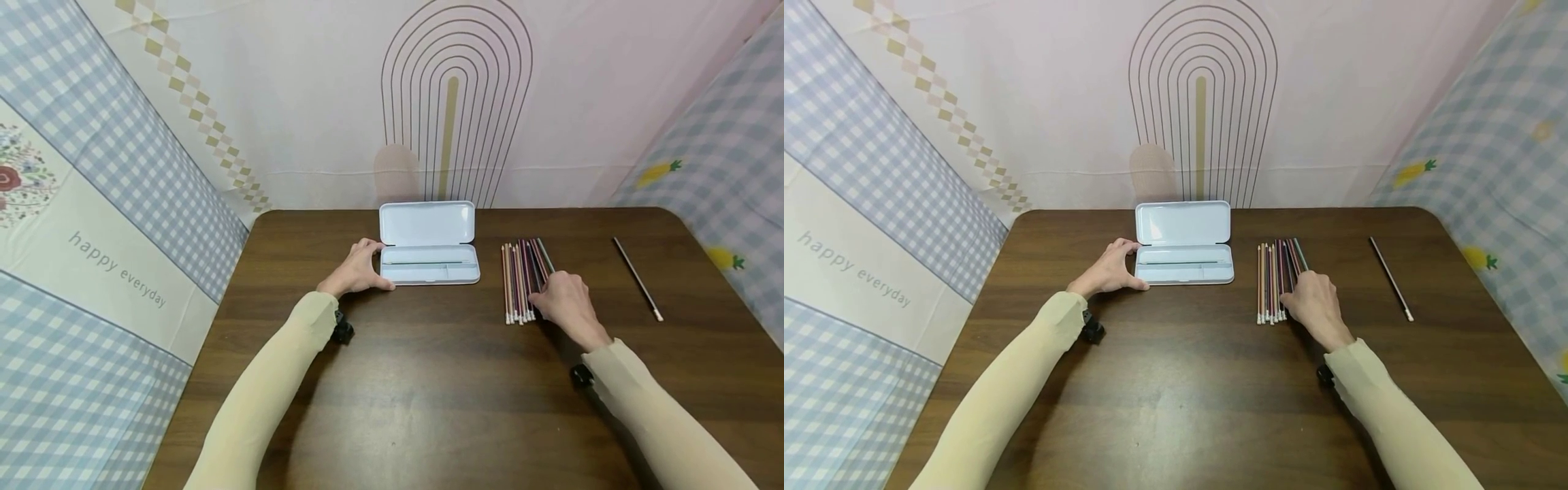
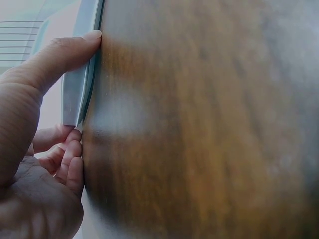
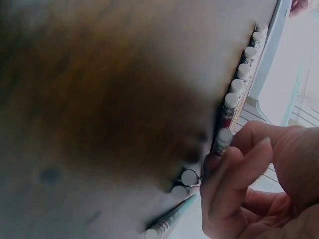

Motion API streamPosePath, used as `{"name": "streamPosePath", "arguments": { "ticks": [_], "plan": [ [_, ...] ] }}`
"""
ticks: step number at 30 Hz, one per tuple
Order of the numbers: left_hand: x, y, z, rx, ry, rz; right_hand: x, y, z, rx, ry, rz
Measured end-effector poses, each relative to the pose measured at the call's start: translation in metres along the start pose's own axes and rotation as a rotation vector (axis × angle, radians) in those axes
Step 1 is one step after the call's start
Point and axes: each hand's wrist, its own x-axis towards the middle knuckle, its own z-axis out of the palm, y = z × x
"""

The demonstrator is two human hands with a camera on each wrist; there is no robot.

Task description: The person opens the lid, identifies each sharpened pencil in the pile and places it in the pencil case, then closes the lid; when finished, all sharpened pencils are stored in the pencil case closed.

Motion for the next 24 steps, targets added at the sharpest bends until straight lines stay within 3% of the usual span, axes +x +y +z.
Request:
{"name": "streamPosePath", "arguments": {
  "ticks": [4,10,15,22,24],
  "plan": [
    [0.000,-0.001,0.001,-0.001,-0.001,-0.001,-0.001,0.000,0.000,0.002,0.017,0.024],
    [0.001,-0.002,0.001,-0.005,0.004,-0.003,-0.004,-0.001,-0.002,0.015,0.137,0.016],
    [0.001,-0.001,0.000,-0.001,0.002,-0.011,-0.006,-0.004,-0.004,0.033,0.187,0.004],
    [0.000,-0.001,0.000,-0.004,-0.002,-0.004,-0.008,-0.008,-0.005,0.052,0.244,-0.099],
    [0.005,-0.006,0.002,0.007,0.005,0.011,-0.009,-0.010,-0.005,0.059,0.257,-0.144]
  ]
}}
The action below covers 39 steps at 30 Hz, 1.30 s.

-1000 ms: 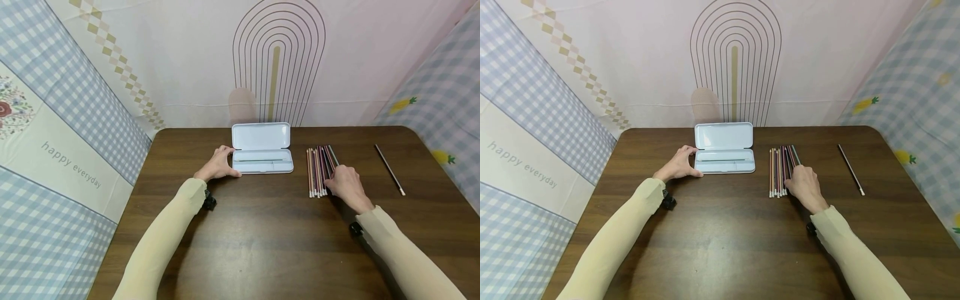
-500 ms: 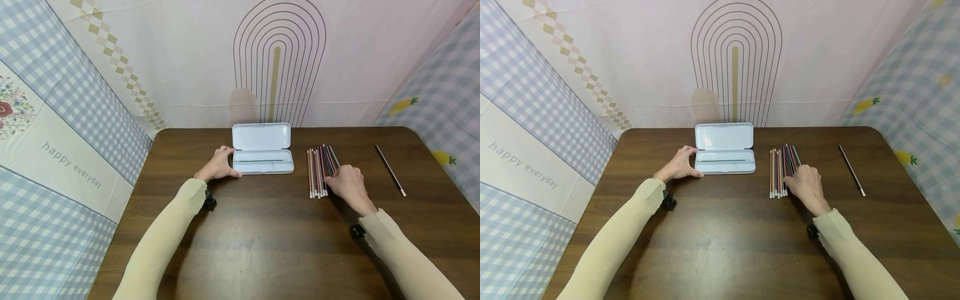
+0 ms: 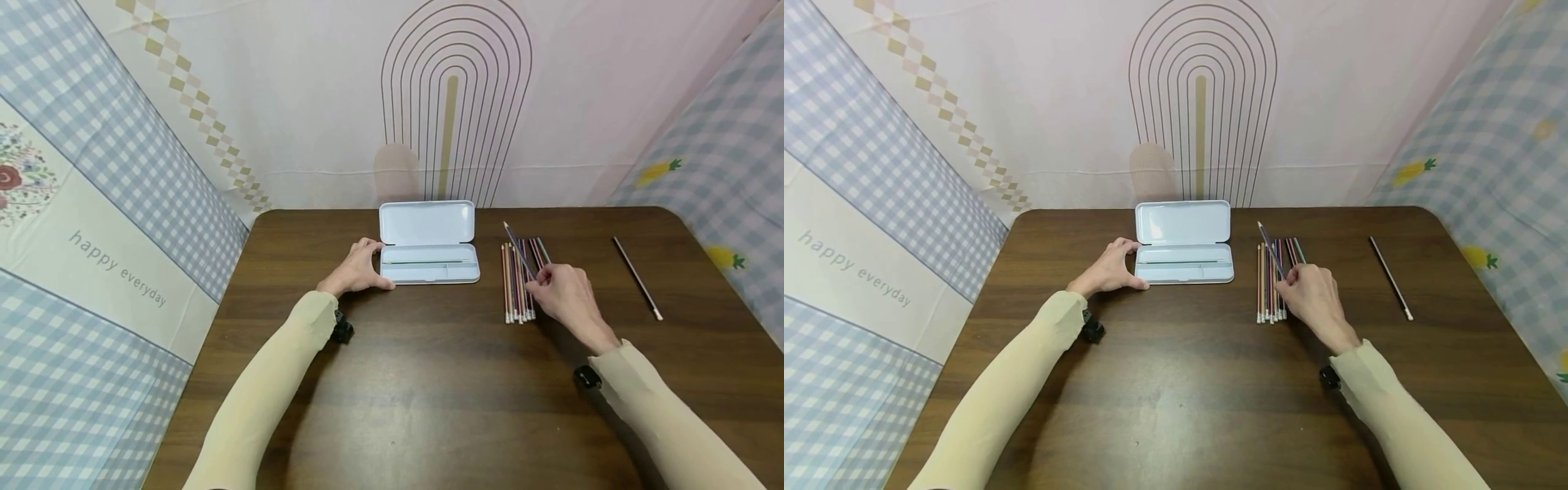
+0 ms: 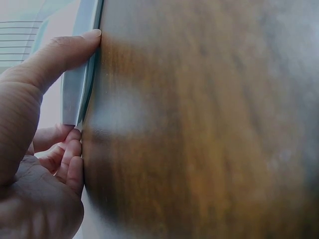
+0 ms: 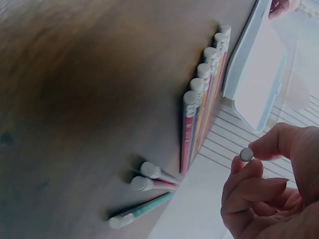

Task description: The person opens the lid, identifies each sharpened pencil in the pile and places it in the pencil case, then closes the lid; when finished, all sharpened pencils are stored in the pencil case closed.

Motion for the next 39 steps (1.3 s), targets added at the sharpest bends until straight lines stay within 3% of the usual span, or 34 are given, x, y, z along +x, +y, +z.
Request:
{"name": "streamPosePath", "arguments": {
  "ticks": [4,7,13,18,23,31,39],
  "plan": [
    [0.001,-0.001,0.000,-0.006,0.002,-0.002,0.000,-0.006,0.001,0.020,0.017,-0.063],
    [-0.003,0.005,-0.002,-0.014,-0.006,-0.012,0.002,-0.013,0.000,0.048,0.006,-0.098],
    [-0.002,0.002,-0.001,0.006,-0.001,-0.008,0.009,-0.024,0.000,0.093,-0.033,-0.166],
    [-0.003,0.004,-0.002,-0.007,-0.012,-0.021,0.018,-0.033,0.004,0.093,-0.028,-0.268],
    [0.002,-0.004,0.002,-0.007,-0.008,-0.009,0.029,-0.043,0.010,0.078,-0.063,-0.359],
    [-0.001,0.002,-0.001,-0.014,-0.017,-0.020,0.043,-0.056,0.022,0.062,-0.149,-0.399],
    [0.011,-0.014,0.007,-0.037,0.004,0.000,0.056,-0.060,0.036,0.027,-0.219,-0.438]
  ]
}}
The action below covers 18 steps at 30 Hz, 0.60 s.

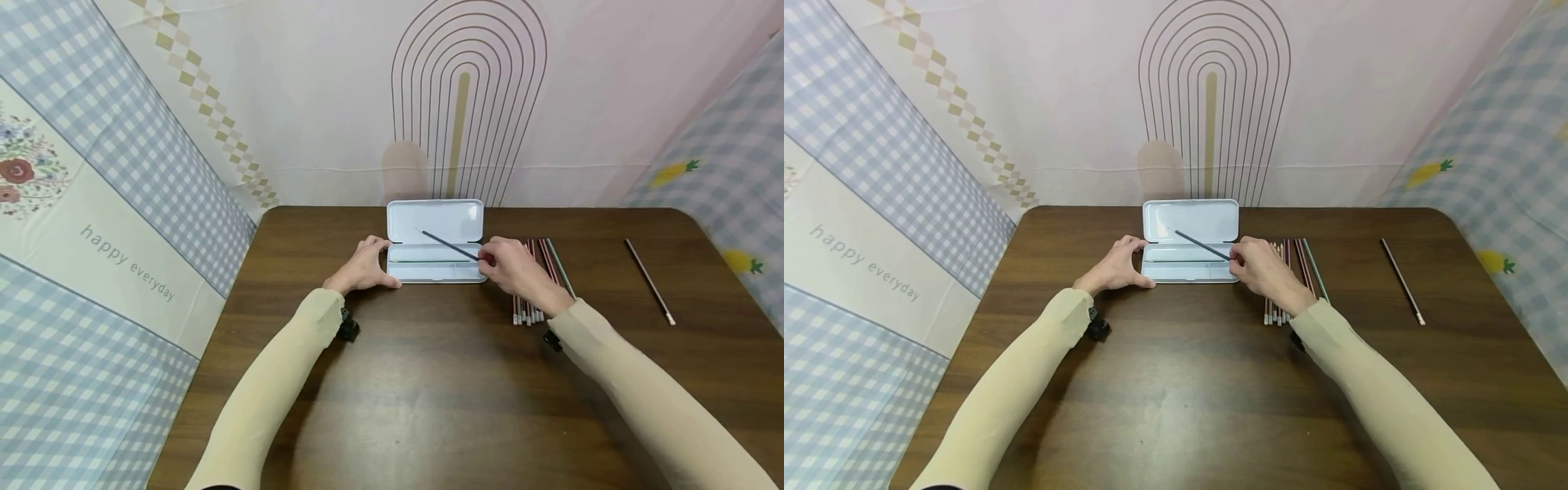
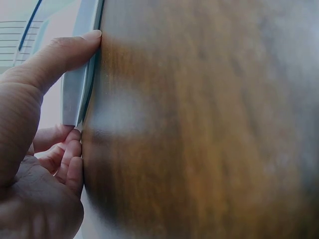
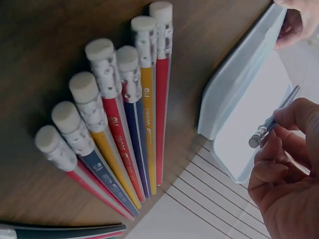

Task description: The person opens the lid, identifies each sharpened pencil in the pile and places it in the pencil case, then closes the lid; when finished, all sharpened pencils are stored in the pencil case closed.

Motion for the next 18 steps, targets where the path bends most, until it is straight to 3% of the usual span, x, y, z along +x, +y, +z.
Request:
{"name": "streamPosePath", "arguments": {
  "ticks": [11,18],
  "plan": [
    [0.004,-0.005,0.003,0.016,0.004,0.011,0.028,0.003,0.013,-0.100,-0.092,-0.097],
    [-0.004,0.004,-0.003,0.049,-0.006,0.013,0.039,0.008,0.020,-0.190,-0.100,-0.150]
  ]
}}
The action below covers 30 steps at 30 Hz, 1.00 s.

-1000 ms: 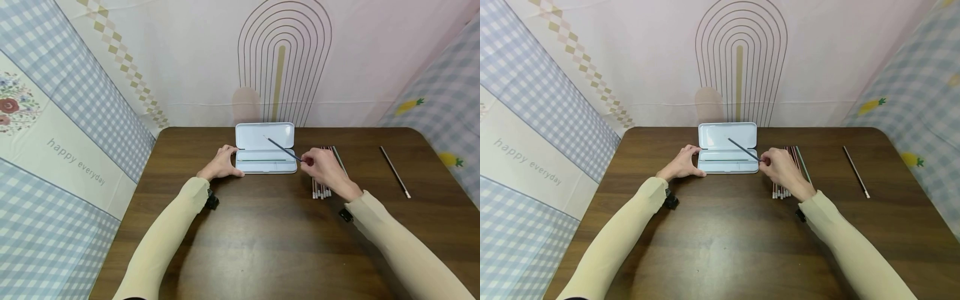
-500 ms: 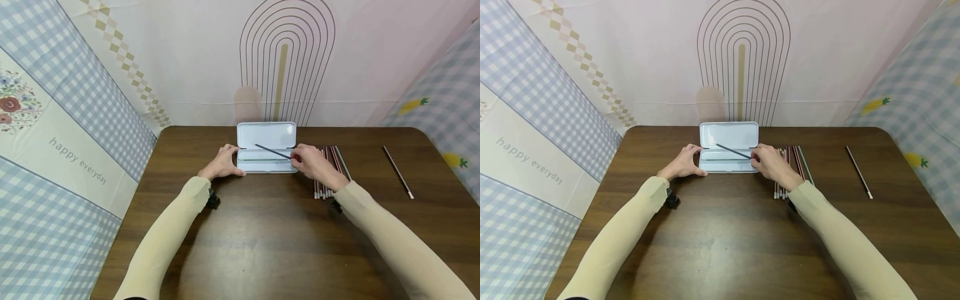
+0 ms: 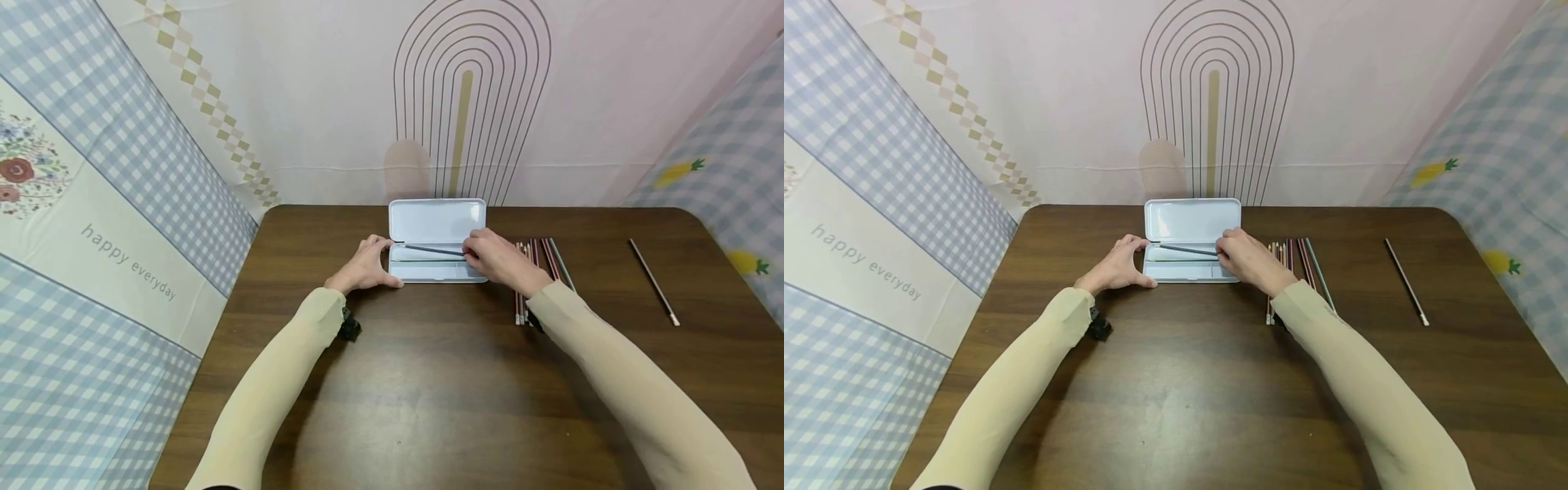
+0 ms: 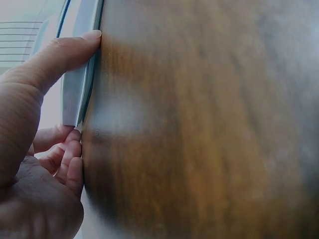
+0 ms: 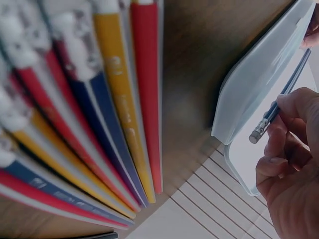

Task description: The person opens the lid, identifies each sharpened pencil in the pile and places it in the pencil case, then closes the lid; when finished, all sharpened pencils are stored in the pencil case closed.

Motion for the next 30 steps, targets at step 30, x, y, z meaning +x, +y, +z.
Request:
{"name": "streamPosePath", "arguments": {
  "ticks": [30],
  "plan": [
    [0.002,0.000,0.001,-0.037,-0.011,-0.031,0.024,0.003,0.008,-0.061,-0.123,-0.018]
  ]
}}
